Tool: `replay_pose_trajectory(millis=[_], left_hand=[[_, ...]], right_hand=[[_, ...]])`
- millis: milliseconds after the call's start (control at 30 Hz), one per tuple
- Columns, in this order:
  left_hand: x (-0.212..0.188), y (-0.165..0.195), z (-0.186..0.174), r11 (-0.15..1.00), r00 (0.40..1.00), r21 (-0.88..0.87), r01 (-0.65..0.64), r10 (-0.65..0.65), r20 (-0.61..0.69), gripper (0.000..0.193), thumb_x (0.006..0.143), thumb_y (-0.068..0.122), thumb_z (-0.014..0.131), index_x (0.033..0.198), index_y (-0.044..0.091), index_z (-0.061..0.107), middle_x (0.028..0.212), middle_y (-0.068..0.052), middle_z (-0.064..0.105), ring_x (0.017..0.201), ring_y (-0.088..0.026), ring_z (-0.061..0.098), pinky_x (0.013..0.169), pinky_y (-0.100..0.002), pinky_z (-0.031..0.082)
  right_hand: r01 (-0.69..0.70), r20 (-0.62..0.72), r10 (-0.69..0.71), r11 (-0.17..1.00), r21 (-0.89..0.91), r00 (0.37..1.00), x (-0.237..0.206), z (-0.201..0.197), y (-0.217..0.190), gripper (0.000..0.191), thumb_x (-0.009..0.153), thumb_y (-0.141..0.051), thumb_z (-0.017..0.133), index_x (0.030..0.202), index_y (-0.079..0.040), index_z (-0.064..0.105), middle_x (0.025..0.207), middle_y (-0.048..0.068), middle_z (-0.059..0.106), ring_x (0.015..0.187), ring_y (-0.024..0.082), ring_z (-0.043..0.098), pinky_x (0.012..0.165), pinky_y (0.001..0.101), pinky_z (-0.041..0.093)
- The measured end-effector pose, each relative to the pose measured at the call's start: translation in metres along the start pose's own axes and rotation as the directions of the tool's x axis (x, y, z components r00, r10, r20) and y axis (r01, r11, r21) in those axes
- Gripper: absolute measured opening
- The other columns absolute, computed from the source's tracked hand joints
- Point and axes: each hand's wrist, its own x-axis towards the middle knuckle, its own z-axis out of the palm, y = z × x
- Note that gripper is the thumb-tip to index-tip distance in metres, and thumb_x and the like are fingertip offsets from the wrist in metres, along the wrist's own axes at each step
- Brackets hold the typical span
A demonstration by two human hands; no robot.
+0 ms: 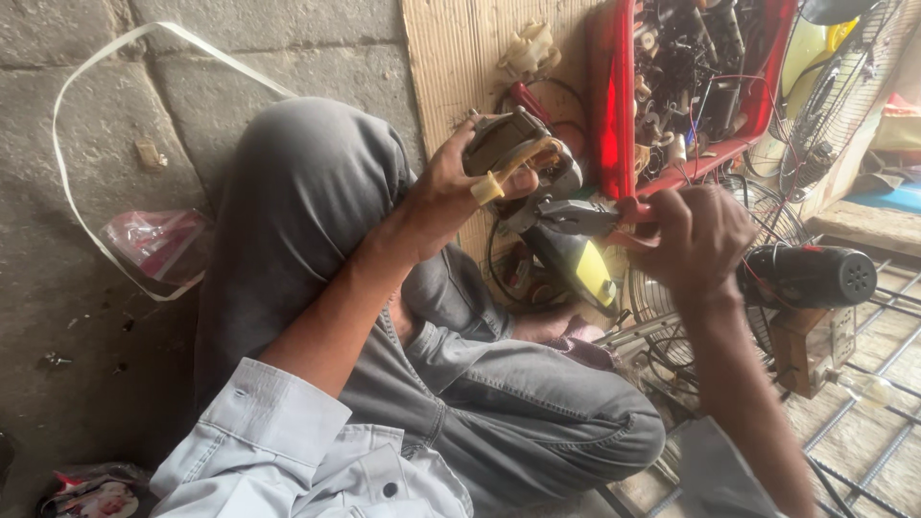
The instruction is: The person disassembles a small electrical motor while sitting on the floor. They use a screwdriver to remove screws and pliers to detach components, then place the removed parts into a red plastic bin.
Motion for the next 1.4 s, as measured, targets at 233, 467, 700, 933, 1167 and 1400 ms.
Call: replay_pose_trajectory(millis=[233,467,700,933,1167,1400], left_hand=[[0.000,0.009,0.000,0.998,0.999,0.054,-0.009,0.006,0.054,0.113,0.079,0.041,0.081,0.157,-0.013,0.021,0.138,-0.020,0.063,0.131,-0.029,0.062,0.121,-0.041,0.045],[-0.002,0.013,0.003,0.984,0.998,0.167,0.067,-0.064,-0.024,0.120,0.073,0.051,0.084,0.155,-0.008,0.019,0.134,-0.017,0.066,0.132,-0.032,0.062,0.121,-0.044,0.041],[0.000,0.014,0.004,0.998,1.000,0.068,0.016,-0.016,0.000,0.100,0.076,0.042,0.087,0.151,-0.004,0.038,0.128,-0.015,0.068,0.121,-0.027,0.066,0.115,-0.043,0.050],[-0.002,0.009,0.004,0.998,0.997,-0.044,-0.054,0.057,0.058,0.100,0.079,0.040,0.088,0.152,-0.003,0.034,0.130,-0.012,0.067,0.123,-0.023,0.065,0.116,-0.041,0.050],[-0.006,0.019,0.008,0.975,0.999,0.221,-0.031,0.029,0.013,0.084,0.078,0.050,0.084,0.139,0.002,0.053,0.124,-0.010,0.068,0.118,-0.022,0.066,0.108,-0.039,0.054],[-0.008,0.014,0.007,0.996,1.000,0.088,-0.021,0.023,-0.020,0.085,0.084,0.053,0.081,0.140,0.007,0.038,0.127,-0.010,0.065,0.121,-0.024,0.066,0.108,-0.035,0.057]], right_hand=[[0.310,0.049,-0.307,0.949,-0.056,0.950,0.044,-0.006,0.055,0.044,0.107,-0.061,0.062,0.092,-0.020,0.059,0.076,-0.003,0.048,0.057,0.007,0.041,0.047,0.0257,0.031],[0.425,0.039,-0.424,0.898,-0.114,0.905,0.060,-0.014,0.069,0.029,0.105,-0.054,0.065,0.101,-0.026,0.071,0.073,-0.005,0.049,0.057,0.006,0.044,0.048,0.0241,0.031],[0.183,-0.031,-0.186,0.980,-0.080,0.982,0.010,0.015,0.033,0.051,0.106,-0.067,0.058,0.091,-0.018,0.054,0.073,-0.003,0.047,0.054,0.007,0.038,0.044,0.0260,0.030],[-0.258,-0.056,0.256,0.965,-0.045,0.965,-0.030,0.016,-0.051,0.027,0.111,-0.036,0.065,0.102,-0.015,0.051,0.080,0.000,0.047,0.060,0.013,0.046,0.048,0.0322,0.035],[-0.654,-0.066,0.659,0.752,0.082,0.749,-0.006,-0.007,-0.159,0.021,0.102,-0.024,0.064,0.110,-0.009,0.051,0.084,0.007,0.053,0.061,0.020,0.054,0.050,0.0351,0.045],[-0.930,0.033,0.937,0.341,0.137,0.349,0.050,-0.025,-0.233,0.043,0.083,-0.003,0.069,0.123,-0.008,0.055,0.101,0.008,0.061,0.090,0.026,0.063,0.078,0.0423,0.052]])
